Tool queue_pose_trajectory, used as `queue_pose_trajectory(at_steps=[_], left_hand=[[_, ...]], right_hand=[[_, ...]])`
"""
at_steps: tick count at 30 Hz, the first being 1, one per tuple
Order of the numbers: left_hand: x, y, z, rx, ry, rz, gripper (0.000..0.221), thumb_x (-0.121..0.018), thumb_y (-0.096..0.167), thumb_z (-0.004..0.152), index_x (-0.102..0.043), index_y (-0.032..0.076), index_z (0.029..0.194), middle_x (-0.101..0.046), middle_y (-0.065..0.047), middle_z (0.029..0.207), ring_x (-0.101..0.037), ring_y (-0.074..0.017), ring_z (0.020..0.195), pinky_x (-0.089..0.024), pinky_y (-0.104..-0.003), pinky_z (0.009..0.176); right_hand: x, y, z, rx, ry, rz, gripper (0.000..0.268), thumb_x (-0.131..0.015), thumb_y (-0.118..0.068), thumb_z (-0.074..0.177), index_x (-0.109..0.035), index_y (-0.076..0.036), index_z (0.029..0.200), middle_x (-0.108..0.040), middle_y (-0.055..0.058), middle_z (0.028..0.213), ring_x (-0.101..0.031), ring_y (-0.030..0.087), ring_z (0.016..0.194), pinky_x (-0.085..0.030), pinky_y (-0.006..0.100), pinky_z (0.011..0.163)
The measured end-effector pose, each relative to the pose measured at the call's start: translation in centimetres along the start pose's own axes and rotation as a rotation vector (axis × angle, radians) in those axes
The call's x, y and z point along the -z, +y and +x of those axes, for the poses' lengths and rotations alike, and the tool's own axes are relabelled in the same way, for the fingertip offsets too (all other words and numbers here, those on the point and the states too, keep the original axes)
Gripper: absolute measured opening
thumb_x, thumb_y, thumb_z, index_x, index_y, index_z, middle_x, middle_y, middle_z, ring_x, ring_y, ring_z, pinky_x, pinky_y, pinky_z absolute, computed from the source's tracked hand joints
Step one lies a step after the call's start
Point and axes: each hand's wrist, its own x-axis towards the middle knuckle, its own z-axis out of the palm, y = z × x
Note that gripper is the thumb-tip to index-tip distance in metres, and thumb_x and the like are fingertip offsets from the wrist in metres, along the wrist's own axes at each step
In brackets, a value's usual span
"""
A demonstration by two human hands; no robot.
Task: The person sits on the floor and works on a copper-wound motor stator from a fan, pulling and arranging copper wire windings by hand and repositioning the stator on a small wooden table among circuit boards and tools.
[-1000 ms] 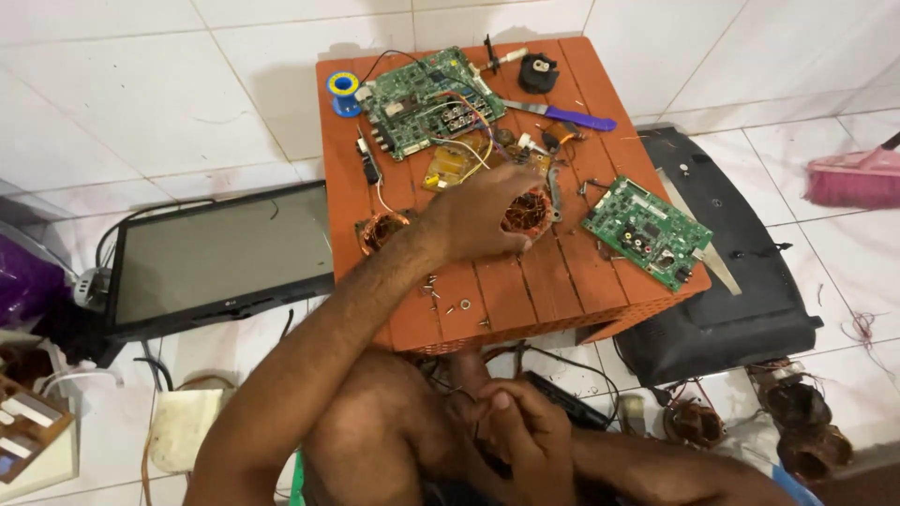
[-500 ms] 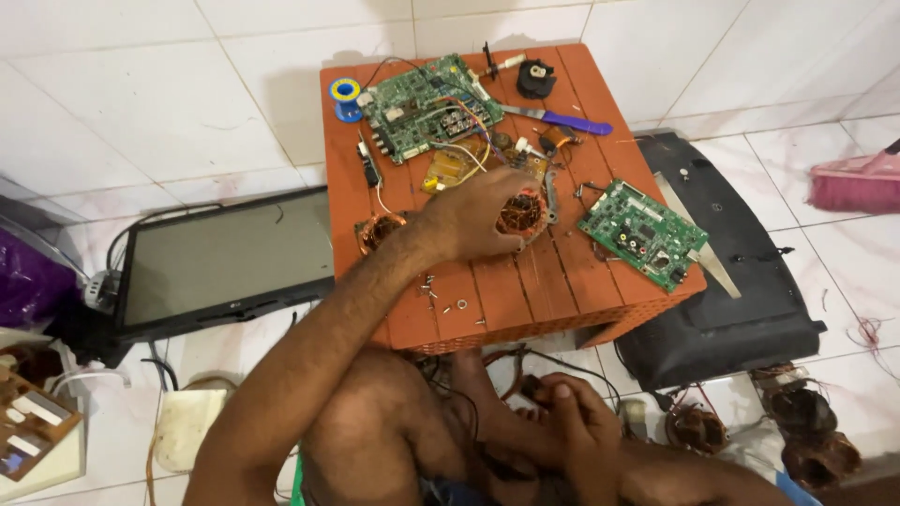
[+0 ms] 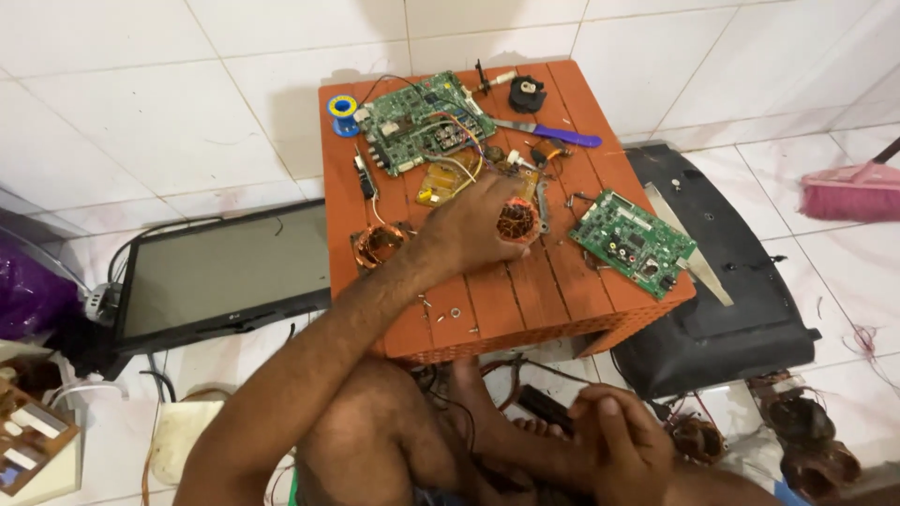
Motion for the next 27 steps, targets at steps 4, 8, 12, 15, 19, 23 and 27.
queue_pose_trajectory(at_steps=[4, 8, 12, 15, 19, 23, 27], left_hand=[[0.2, -1.0, 0.4, -0.082, 0.003, -0.197, 0.069, -0.087, 0.024, 0.068, -0.056, 0.013, 0.129, -0.061, -0.006, 0.124, -0.064, -0.0248, 0.110, -0.053, -0.039, 0.092], [2.3, -0.3, 0.2, -0.023, -0.199, -0.197, 0.069, -0.079, 0.018, 0.067, -0.055, 0.020, 0.132, -0.060, -0.001, 0.127, -0.063, -0.0217, 0.106, -0.056, -0.041, 0.088], [2.0, -0.8, 0.4, -0.126, -0.162, -0.201, 0.075, -0.079, 0.018, 0.062, -0.056, 0.015, 0.133, -0.066, -0.006, 0.128, -0.066, -0.0254, 0.105, -0.055, -0.041, 0.084], [1.4, -1.1, 0.8, -0.178, -0.188, -0.178, 0.071, -0.077, 0.017, 0.064, -0.056, 0.019, 0.132, -0.067, -0.007, 0.124, -0.066, -0.0268, 0.109, -0.057, -0.044, 0.088], [0.9, -1.1, 1.0, -0.223, -0.236, -0.097, 0.068, -0.074, 0.013, 0.068, -0.055, 0.020, 0.133, -0.065, 0.000, 0.128, -0.063, -0.0237, 0.114, -0.054, -0.048, 0.097], [0.3, -1.6, 0.8, -0.282, -0.165, -0.145, 0.069, -0.072, 0.013, 0.071, -0.051, 0.018, 0.137, -0.063, -0.005, 0.132, -0.063, -0.0276, 0.115, -0.055, -0.047, 0.093], [2.0, -0.8, -0.1, -0.204, -0.154, -0.157, 0.072, -0.074, 0.015, 0.073, -0.049, 0.021, 0.140, -0.062, -0.004, 0.135, -0.063, -0.0233, 0.119, -0.057, -0.041, 0.093]], right_hand=[[1.1, -1.4, 0.6, 0.199, -0.130, 0.140, 0.025, -0.052, -0.012, 0.106, -0.066, 0.007, 0.113, -0.074, 0.018, 0.087, -0.057, 0.013, 0.055, -0.051, 0.026, 0.054], [-0.3, -3.3, 0.0, 0.236, -0.067, 0.259, 0.022, -0.050, -0.006, 0.105, -0.065, 0.009, 0.111, -0.073, 0.029, 0.094, -0.054, 0.014, 0.052, -0.053, 0.028, 0.055], [1.6, -2.5, 0.4, 0.088, -0.032, 0.121, 0.023, -0.050, -0.010, 0.106, -0.067, 0.005, 0.109, -0.074, 0.024, 0.097, -0.063, 0.022, 0.067, -0.053, 0.032, 0.061], [1.6, -3.0, 0.9, 0.114, -0.065, 0.100, 0.026, -0.048, -0.014, 0.108, -0.066, 0.005, 0.112, -0.075, 0.024, 0.102, -0.055, 0.014, 0.054, -0.052, 0.029, 0.055], [2.2, -2.4, 1.8, 0.180, -0.204, 0.084, 0.031, -0.042, -0.012, 0.110, -0.063, 0.010, 0.113, -0.074, 0.020, 0.094, -0.054, 0.012, 0.054, -0.055, 0.029, 0.056], [3.3, 0.1, 2.2, 0.143, -0.238, -0.107, 0.029, -0.044, -0.017, 0.106, -0.064, 0.003, 0.112, -0.078, 0.017, 0.093, -0.060, 0.013, 0.050, -0.054, 0.028, 0.047], [0.8, 3.4, -0.3, -0.120, -0.047, 0.184, 0.026, -0.046, -0.003, 0.102, -0.065, 0.014, 0.108, -0.073, 0.030, 0.086, -0.059, 0.025, 0.063, -0.049, 0.034, 0.062]])
